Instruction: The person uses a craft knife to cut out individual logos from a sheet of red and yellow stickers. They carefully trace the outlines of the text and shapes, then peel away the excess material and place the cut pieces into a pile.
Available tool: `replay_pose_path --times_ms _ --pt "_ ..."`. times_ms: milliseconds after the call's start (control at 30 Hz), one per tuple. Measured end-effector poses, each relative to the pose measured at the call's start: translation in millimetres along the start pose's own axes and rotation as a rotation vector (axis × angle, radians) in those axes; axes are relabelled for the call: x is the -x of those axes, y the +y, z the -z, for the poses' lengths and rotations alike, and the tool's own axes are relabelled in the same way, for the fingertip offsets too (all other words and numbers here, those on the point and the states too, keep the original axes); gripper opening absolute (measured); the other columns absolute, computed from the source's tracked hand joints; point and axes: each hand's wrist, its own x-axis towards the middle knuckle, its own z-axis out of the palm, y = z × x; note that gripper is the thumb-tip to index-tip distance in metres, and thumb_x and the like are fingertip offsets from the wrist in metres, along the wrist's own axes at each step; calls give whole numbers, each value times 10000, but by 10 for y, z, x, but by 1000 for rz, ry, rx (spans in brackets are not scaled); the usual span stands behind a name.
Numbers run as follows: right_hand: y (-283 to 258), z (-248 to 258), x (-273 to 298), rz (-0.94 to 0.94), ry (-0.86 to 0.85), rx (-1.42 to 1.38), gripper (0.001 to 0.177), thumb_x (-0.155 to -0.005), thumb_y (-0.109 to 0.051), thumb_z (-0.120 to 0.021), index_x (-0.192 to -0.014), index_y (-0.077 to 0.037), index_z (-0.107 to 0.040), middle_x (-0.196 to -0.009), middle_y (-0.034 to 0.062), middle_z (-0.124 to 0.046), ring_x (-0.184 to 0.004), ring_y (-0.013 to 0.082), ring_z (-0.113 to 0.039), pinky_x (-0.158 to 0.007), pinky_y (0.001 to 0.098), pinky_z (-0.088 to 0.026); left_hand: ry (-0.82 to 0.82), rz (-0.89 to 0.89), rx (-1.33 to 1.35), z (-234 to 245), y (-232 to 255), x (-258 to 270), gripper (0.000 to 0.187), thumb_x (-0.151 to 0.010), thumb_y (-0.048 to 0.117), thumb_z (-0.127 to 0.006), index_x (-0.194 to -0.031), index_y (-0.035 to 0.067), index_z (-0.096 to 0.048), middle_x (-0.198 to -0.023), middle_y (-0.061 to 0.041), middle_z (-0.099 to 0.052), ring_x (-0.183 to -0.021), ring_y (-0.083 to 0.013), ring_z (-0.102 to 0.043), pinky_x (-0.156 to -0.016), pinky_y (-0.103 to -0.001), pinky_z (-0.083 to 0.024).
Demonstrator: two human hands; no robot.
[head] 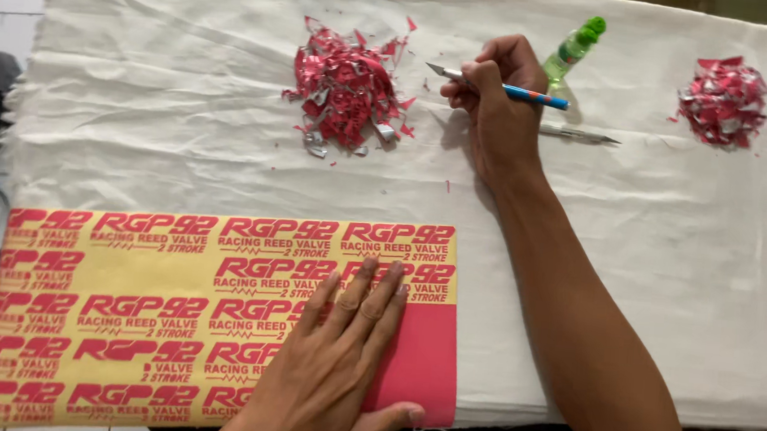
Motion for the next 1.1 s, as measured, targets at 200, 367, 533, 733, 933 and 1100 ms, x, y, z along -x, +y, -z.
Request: replay_pose_path --times_ms 200,367,533,733,933,1100 --pt "4 43 0 33 20 -6 115 -775 -35 -555 -773 -110 -469 -695 21 -478 -537 169 -586 -498 234 -421 56 149 -35 -73 307 -327 984 -821 752 -381 -1411 -32 -309 -1508 -160 -271 -1402 -301 -241 -1113 -445 -208" --pt "29 51 -36 52 6 -34 124 -765 -25 -559 -761 -109 -467 -678 28 -473 -519 168 -570 -469 233 -393 46 152 -67 -105 339 -365 961 -823 738 -398 -1407 -21 -327 -1505 -167 -269 -1400 -317 -233 -1111 -480 -204" --pt "63 76 -12 37 8 -37 140 -777 -1 -556 -766 -113 -472 -673 23 -461 -507 175 -561 -442 229 -380 -1 121 -21 -141 453 -349 962 -810 732 -365 -1405 -23 -342 -1512 -182 -254 -1414 -339 -197 -1144 -475 -151" --pt "34 35 -36 33 33 -6 126 -762 -43 -567 -771 -119 -468 -667 23 -443 -504 175 -551 -445 234 -378 201 1 223 -4 558 -61 762 -942 584 -256 -1296 -51 -485 -1390 -224 -464 -1320 -397 -397 -1085 -503 -264" --pt "38 60 -3 30 7 -16 121 -786 -42 -569 -778 -115 -473 -679 9 -459 -531 163 -575 -473 232 -396 175 141 75 191 290 284 774 -885 671 -441 -1289 11 -474 -1380 -147 -471 -1294 -339 -453 -1041 -433 -352" --pt "45 75 -24 57 -3 -31 114 -783 -42 -558 -782 -116 -471 -658 16 -457 -510 164 -566 -448 235 -379 87 248 -108 -142 489 309 665 -912 525 -374 -1354 30 -427 -1438 -116 -411 -1341 -269 -374 -1071 -434 -281"
